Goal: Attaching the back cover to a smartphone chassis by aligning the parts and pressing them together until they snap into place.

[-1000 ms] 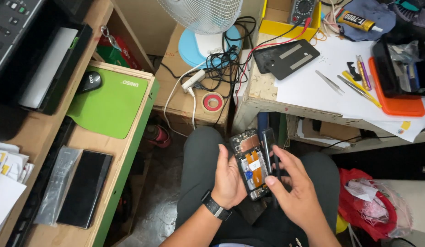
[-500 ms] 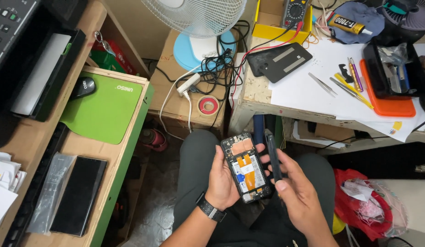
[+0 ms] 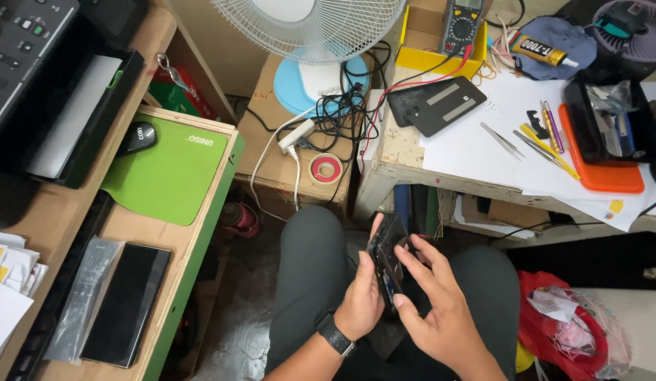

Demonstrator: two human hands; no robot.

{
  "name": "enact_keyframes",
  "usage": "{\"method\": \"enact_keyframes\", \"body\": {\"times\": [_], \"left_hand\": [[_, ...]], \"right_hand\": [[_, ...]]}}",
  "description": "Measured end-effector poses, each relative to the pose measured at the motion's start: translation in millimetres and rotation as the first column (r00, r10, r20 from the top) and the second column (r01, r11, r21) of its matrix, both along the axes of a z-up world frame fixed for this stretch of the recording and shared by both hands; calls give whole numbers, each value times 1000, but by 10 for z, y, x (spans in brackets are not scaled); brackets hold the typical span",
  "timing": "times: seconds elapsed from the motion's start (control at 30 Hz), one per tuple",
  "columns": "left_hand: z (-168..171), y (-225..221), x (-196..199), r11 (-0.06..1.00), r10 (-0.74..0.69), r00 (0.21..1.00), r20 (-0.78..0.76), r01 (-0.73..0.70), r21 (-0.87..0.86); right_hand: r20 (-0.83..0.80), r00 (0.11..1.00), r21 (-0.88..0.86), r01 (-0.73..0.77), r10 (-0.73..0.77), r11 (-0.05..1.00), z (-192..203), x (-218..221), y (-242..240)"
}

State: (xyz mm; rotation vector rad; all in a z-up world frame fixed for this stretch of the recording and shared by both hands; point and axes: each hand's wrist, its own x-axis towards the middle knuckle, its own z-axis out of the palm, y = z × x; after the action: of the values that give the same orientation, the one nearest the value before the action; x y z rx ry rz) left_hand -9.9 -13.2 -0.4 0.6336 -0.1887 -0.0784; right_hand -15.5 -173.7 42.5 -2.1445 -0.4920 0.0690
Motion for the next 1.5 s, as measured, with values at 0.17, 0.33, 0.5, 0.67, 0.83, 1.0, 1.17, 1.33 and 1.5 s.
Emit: {"method": "enact_keyframes", "body": {"times": [0.17, 0.33, 0.5, 0.67, 0.83, 1.0, 1.17, 1.33, 1.5], "left_hand": [[-84, 39, 7, 996, -35, 999, 28, 33, 89], [21, 93, -8, 982, -42, 999, 29, 36, 186], [21, 90, -9, 973, 4, 998, 55, -17, 231], [14, 86, -10, 983, -21, 998, 53, 11, 183], [57, 108, -17, 982, -41, 998, 51, 31, 188], [-9, 111, -23, 989, -56, 998, 25, 52, 140], [-24, 155, -35, 989, -60, 998, 22, 57, 140], [-5, 164, -39, 990, -68, 998, -15, 70, 120], [-73, 183, -4, 986, -86, 995, -40, 91, 142]], "right_hand": [[45, 999, 26, -9, 7, 1000, -50, -8, -2], [65, 998, 30, -19, 17, 999, -104, -8, 0], [106, 994, 38, -27, 23, 999, -103, -18, 21], [133, 991, 55, -35, 28, 998, -71, -8, 53], [193, 980, 40, -46, 38, 998, -83, -2, 82], [150, 987, -6, -55, 55, 998, -126, -1, 59], [132, 989, -35, -69, 73, 997, -159, -12, 63], [5, 998, -85, -62, 62, 995, -222, -25, 86], [81, 992, -89, -91, 98, 992, -209, -28, 109]]}}
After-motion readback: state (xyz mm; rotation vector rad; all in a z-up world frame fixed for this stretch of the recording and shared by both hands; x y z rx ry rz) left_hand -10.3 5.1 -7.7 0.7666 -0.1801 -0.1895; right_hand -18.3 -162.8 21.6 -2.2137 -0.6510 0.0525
